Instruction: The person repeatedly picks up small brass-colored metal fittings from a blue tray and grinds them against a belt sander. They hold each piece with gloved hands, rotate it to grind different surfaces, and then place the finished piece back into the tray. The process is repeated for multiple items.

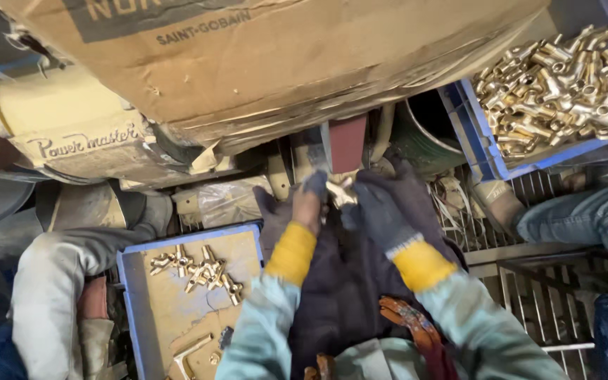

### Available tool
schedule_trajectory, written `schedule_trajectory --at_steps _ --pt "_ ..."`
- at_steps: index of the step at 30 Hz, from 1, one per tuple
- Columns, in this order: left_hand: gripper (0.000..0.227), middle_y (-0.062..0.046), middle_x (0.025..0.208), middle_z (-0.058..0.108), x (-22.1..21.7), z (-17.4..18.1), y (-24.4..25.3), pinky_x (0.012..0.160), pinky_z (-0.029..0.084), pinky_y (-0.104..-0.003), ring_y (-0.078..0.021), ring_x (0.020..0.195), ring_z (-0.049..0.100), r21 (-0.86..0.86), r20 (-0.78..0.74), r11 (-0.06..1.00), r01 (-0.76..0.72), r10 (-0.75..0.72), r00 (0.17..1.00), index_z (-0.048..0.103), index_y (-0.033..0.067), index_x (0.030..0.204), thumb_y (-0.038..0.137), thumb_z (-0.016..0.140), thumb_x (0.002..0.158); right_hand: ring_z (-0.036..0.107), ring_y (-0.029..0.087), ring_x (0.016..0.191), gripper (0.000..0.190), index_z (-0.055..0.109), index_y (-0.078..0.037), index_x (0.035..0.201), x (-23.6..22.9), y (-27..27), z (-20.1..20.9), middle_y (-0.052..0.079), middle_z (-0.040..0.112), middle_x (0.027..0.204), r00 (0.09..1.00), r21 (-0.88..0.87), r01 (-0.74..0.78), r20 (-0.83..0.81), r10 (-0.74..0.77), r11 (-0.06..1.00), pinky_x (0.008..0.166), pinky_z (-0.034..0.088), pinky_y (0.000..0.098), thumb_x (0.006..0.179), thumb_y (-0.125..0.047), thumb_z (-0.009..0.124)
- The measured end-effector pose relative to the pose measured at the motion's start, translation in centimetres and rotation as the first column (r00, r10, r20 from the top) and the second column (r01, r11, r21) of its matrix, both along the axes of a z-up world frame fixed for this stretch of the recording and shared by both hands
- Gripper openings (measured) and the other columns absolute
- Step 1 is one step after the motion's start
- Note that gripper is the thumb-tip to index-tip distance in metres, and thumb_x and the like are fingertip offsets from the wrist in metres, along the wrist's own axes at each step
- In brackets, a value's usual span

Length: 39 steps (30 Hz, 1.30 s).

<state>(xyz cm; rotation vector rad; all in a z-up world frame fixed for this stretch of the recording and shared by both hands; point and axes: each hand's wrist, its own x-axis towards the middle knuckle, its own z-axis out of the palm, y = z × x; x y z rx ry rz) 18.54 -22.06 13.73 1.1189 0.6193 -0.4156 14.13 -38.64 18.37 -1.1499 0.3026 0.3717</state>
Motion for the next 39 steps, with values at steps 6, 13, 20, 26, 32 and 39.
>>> schedule_trajectory --at_steps 6,13,20,26,32,39 --pt "0.025 -0.002 0.105 0.063 -9.4 6.4 -0.8 0.085 0.051 -0.025 -0.0103 0.094 0.060 0.310 0.612 0.929 -0.204 -0.031 0.790 0.057 0.0042 0.122 0.014 0.064 0.100 0.066 0.030 0.114 0.044 0.048 -0.005 0.140 -7.6 2.1 5.8 0.015 0.062 0.128 0.986 0.608 0.155 -0.150 -0.079 0.779 0.095 0.057 0.0468 0.102 -0.027 0.054" --pt "0.018 -0.003 0.098 0.065 -11.2 8.1 1.5 0.081 0.055 -0.027 -0.0119 0.088 0.063 0.516 0.438 0.854 0.061 -0.324 0.839 0.057 0.0047 0.121 0.011 0.057 0.103 0.057 0.031 0.124 0.049 0.052 0.000 0.142 -6.6 -2.5 12.1 0.018 0.059 0.135 0.798 -0.634 0.214 0.552 0.242 0.743 0.108 0.045 0.0462 0.098 -0.016 0.065" --pt "0.053 -0.007 0.123 0.067 -6.2 2.6 0.0 0.098 0.049 -0.026 -0.0169 0.114 0.062 0.162 0.519 0.918 0.361 -0.391 0.760 0.057 0.0020 0.137 -0.006 0.051 0.084 0.058 0.040 0.109 0.046 0.063 -0.002 0.117 -2.1 -4.2 17.9 0.015 0.069 0.119 0.564 -0.838 0.381 0.546 0.619 0.392 0.102 0.044 0.0484 0.077 -0.017 0.080" --pt "0.025 -0.003 0.092 0.063 -1.7 -2.7 -2.5 0.060 0.047 -0.028 -0.0121 0.075 0.058 -0.209 0.142 0.961 0.180 -0.153 0.978 0.062 0.0090 0.122 0.008 0.053 0.099 0.064 0.035 0.122 0.037 0.060 0.000 0.133 1.2 -4.5 5.0 0.019 0.067 0.130 0.696 -0.778 0.338 0.585 0.416 0.529 0.111 0.046 0.0450 0.100 -0.016 0.065" --pt "0.013 -0.002 0.084 0.060 -0.4 -5.4 -4.7 0.052 0.042 -0.025 -0.0106 0.066 0.054 -0.362 -0.012 0.932 0.002 -0.007 1.000 0.058 0.0111 0.110 0.011 0.049 0.101 0.060 0.040 0.127 0.039 0.059 0.003 0.135 4.6 -4.9 -1.3 0.026 0.064 0.133 0.735 -0.759 0.243 0.550 0.395 0.604 0.110 0.045 0.0455 0.103 -0.018 0.056" --pt "0.011 -0.004 0.082 0.060 -0.7 -9.5 -5.9 0.047 0.041 -0.025 -0.0110 0.060 0.051 -0.420 -0.146 0.899 -0.122 0.066 0.987 0.055 0.0104 0.111 0.011 0.049 0.102 0.067 0.037 0.113 0.035 0.060 0.002 0.127 5.6 -3.7 -0.2 0.022 0.069 0.119 0.876 -0.734 0.081 0.374 0.303 0.674 0.100 0.050 0.0433 0.102 -0.022 0.051"
